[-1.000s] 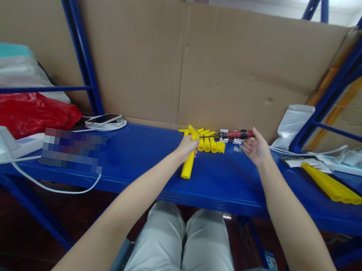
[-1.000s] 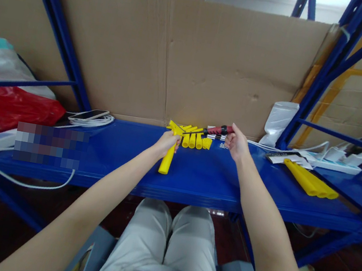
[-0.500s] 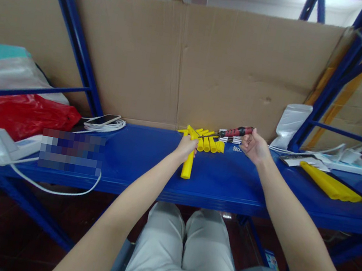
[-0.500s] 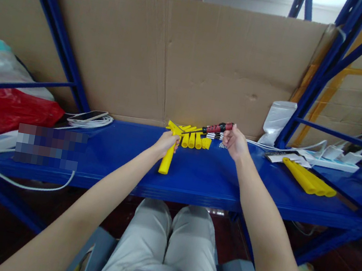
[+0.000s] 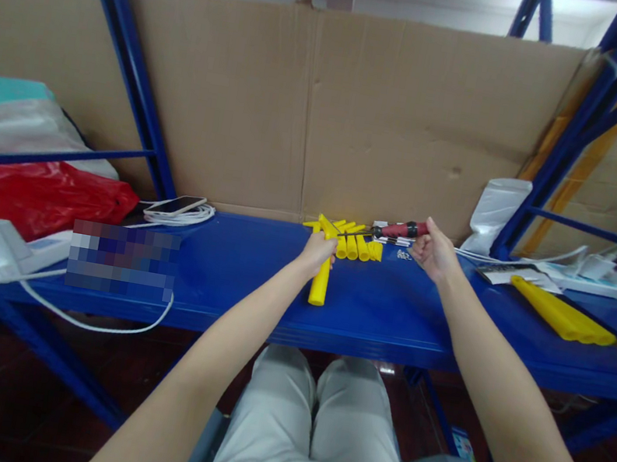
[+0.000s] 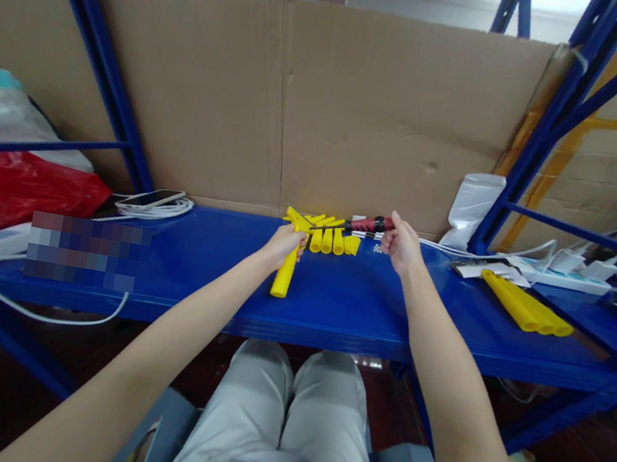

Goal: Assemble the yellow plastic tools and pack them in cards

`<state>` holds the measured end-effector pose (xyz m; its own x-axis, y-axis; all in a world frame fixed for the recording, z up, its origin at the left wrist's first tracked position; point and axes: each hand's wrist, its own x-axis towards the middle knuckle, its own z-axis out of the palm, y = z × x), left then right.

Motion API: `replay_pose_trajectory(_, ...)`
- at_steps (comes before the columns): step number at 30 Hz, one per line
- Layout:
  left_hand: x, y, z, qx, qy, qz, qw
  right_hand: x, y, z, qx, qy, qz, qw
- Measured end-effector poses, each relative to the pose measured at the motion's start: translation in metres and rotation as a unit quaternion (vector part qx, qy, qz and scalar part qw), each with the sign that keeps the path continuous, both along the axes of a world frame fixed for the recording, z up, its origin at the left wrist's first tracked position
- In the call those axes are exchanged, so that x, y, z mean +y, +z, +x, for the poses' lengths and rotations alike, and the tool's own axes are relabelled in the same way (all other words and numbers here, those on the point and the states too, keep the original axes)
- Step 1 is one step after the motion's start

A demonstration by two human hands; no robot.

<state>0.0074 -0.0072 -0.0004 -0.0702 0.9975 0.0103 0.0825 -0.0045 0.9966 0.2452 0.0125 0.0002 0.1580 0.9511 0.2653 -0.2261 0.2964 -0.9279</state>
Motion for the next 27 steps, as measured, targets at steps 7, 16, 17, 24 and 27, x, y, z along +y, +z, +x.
replay_pose_trajectory(7,0.0002,-0.0004,0.0004,-0.001,0.002,-0.001,1.000,-0.0047,0.0024,-0.0033,0.019,0.006,0.011,1.000)
replay_pose_trajectory(16,-0.0001,0.0005,-0.0002,0.000,0.001,0.001,1.000,-0.0058,0.0030,-0.0044,0.024,-0.011,-0.008,1.000)
replay_pose_trajectory(17,0.0000,0.0005,-0.0002,0.001,0.001,0.002,1.000,-0.0052,0.0027,-0.0043,0.024,-0.015,-0.010,1.000)
replay_pose_trajectory(24,0.0000,0.0002,0.0001,-0.001,0.002,0.002,1.000,-0.0044,0.0033,-0.0051,0.025,-0.033,-0.022,0.999)
replay_pose_trajectory(27,0.0010,-0.0005,-0.0001,-0.002,0.002,0.002,1.000,-0.0051,0.0035,-0.0060,0.030,-0.039,-0.025,0.998)
